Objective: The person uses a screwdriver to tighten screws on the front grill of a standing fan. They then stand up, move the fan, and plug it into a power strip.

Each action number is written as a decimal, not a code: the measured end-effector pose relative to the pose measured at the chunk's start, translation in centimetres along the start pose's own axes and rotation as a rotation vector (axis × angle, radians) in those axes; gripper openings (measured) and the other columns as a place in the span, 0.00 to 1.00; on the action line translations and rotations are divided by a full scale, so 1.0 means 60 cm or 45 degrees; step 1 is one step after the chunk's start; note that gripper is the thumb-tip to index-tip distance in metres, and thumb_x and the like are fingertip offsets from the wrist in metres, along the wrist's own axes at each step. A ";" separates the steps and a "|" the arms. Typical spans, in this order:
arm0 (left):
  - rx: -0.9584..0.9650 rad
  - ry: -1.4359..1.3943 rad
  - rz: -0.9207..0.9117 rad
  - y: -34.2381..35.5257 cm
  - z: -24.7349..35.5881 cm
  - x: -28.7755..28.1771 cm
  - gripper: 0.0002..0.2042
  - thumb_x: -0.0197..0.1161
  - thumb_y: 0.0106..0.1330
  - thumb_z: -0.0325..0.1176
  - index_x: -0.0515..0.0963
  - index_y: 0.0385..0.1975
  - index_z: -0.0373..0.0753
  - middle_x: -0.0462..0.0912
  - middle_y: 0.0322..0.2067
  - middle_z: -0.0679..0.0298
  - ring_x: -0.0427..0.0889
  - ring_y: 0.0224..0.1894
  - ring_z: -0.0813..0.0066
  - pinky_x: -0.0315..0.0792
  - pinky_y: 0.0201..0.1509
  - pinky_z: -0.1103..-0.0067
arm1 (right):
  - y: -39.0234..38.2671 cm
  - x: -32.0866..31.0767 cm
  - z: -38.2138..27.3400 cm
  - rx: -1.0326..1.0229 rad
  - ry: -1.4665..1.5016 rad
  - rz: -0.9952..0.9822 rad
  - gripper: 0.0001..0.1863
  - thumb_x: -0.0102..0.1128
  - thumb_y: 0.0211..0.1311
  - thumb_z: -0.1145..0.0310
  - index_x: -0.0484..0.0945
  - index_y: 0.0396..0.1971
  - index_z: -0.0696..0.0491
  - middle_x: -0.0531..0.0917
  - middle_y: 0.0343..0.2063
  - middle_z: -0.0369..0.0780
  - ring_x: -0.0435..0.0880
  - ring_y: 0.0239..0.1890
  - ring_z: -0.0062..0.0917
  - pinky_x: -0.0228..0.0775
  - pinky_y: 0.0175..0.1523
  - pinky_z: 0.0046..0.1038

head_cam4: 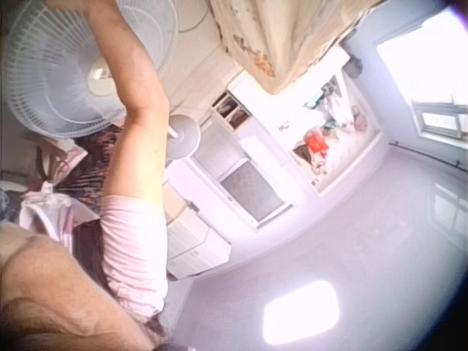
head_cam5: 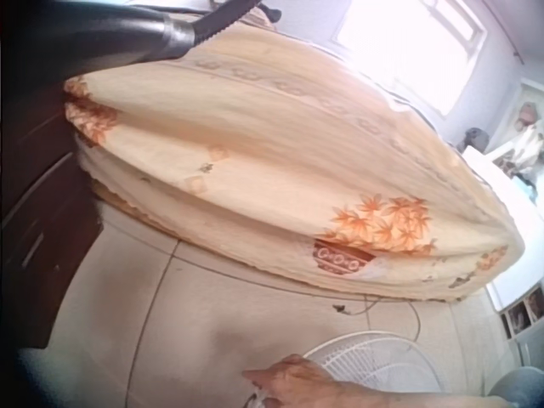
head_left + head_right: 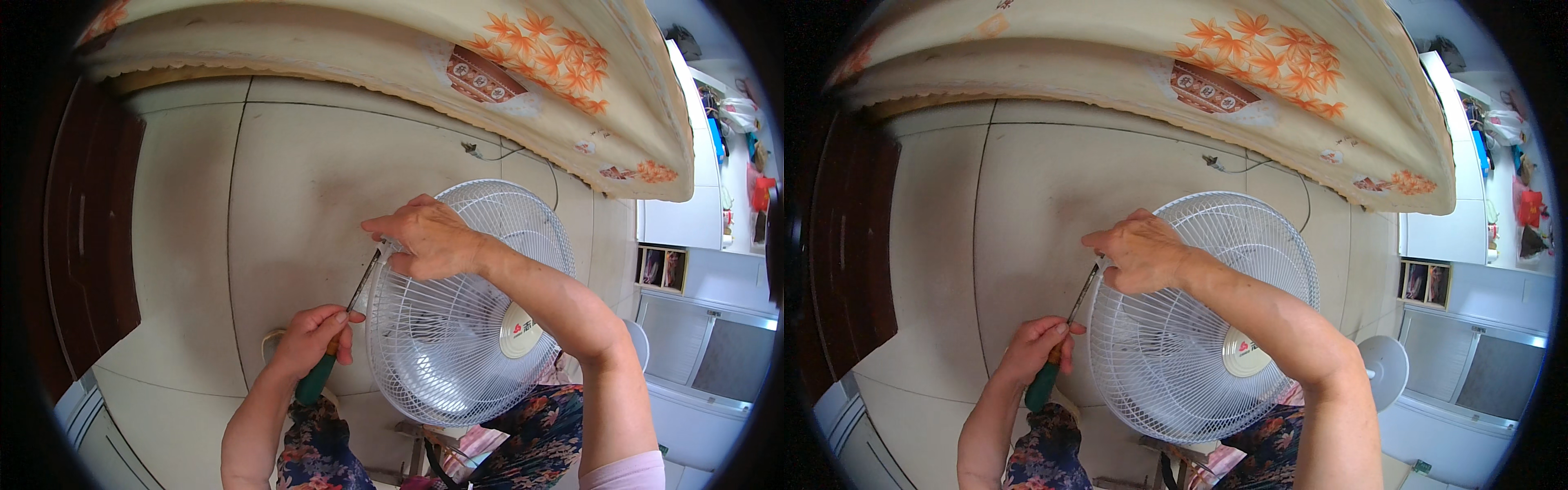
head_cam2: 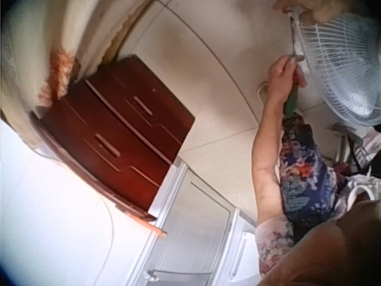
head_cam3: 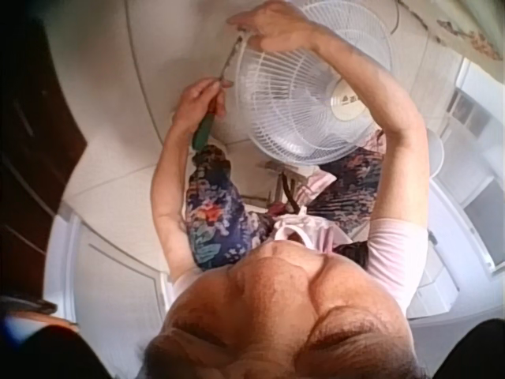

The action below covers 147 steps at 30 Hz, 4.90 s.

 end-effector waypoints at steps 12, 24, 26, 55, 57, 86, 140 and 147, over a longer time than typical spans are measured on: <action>0.118 0.045 0.135 0.016 -0.003 -0.011 0.04 0.55 0.62 0.29 0.70 0.28 0.36 0.72 0.17 0.67 0.71 0.16 0.84 0.66 0.17 0.85 | 0.001 0.001 -0.002 -0.031 -0.029 0.029 0.28 0.53 0.39 0.70 0.70 0.49 0.56 0.81 0.32 0.40 0.78 0.34 0.31 0.56 0.58 0.36; 0.241 0.225 0.256 0.020 0.006 -0.027 0.05 0.54 0.61 0.29 0.73 0.29 0.34 0.73 0.19 0.69 0.70 0.17 0.86 0.65 0.19 0.87 | 0.001 0.000 -0.003 -0.051 -0.028 0.054 0.28 0.53 0.39 0.70 0.71 0.48 0.55 0.80 0.33 0.39 0.78 0.32 0.30 0.57 0.57 0.35; 0.285 0.342 0.301 0.019 0.020 -0.034 0.05 0.56 0.60 0.29 0.73 0.28 0.34 0.72 0.18 0.69 0.70 0.18 0.85 0.65 0.19 0.86 | 0.001 -0.002 -0.006 -0.022 -0.015 0.027 0.27 0.53 0.40 0.69 0.72 0.47 0.55 0.80 0.35 0.42 0.77 0.38 0.33 0.57 0.57 0.33; 0.146 0.099 0.185 0.043 0.023 -0.018 0.05 0.58 0.58 0.27 0.70 0.23 0.36 0.70 0.16 0.68 0.69 0.18 0.83 0.63 0.20 0.84 | 0.001 0.002 0.000 -0.028 -0.034 0.035 0.27 0.53 0.40 0.69 0.72 0.47 0.55 0.80 0.35 0.45 0.77 0.41 0.35 0.57 0.58 0.33; 0.189 0.088 0.152 0.043 0.025 -0.015 0.05 0.57 0.59 0.28 0.71 0.25 0.35 0.69 0.16 0.69 0.68 0.18 0.83 0.62 0.20 0.85 | 0.001 0.000 -0.001 -0.018 -0.014 0.029 0.26 0.53 0.40 0.69 0.73 0.47 0.55 0.80 0.35 0.45 0.77 0.41 0.36 0.57 0.58 0.33; 0.196 0.132 0.183 0.066 0.031 -0.009 0.07 0.54 0.62 0.30 0.74 0.35 0.33 0.68 0.18 0.71 0.63 0.19 0.85 0.59 0.21 0.85 | 0.002 -0.003 -0.005 0.013 0.003 -0.006 0.27 0.54 0.39 0.69 0.72 0.47 0.56 0.80 0.36 0.44 0.77 0.40 0.35 0.58 0.57 0.32; 0.588 0.587 0.465 0.086 0.082 -0.013 0.04 0.60 0.55 0.24 0.72 0.27 0.34 0.73 0.21 0.67 0.70 0.19 0.84 0.65 0.20 0.85 | 0.007 -0.002 -0.005 -0.024 -0.025 0.052 0.27 0.56 0.36 0.70 0.73 0.45 0.53 0.80 0.35 0.39 0.77 0.32 0.32 0.64 0.50 0.31; 0.245 0.058 0.320 0.091 0.060 0.003 0.04 0.58 0.57 0.27 0.74 0.29 0.35 0.72 0.20 0.70 0.69 0.21 0.86 0.62 0.20 0.87 | 0.005 0.000 0.002 0.013 -0.011 0.035 0.27 0.55 0.37 0.69 0.73 0.46 0.53 0.80 0.36 0.37 0.76 0.29 0.29 0.63 0.51 0.31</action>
Point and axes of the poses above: each hand's wrist, its own y-axis towards the middle knuckle, its own x-axis out of the palm, z = x × y, the point moved 8 cm from there along y, towards the middle knuckle
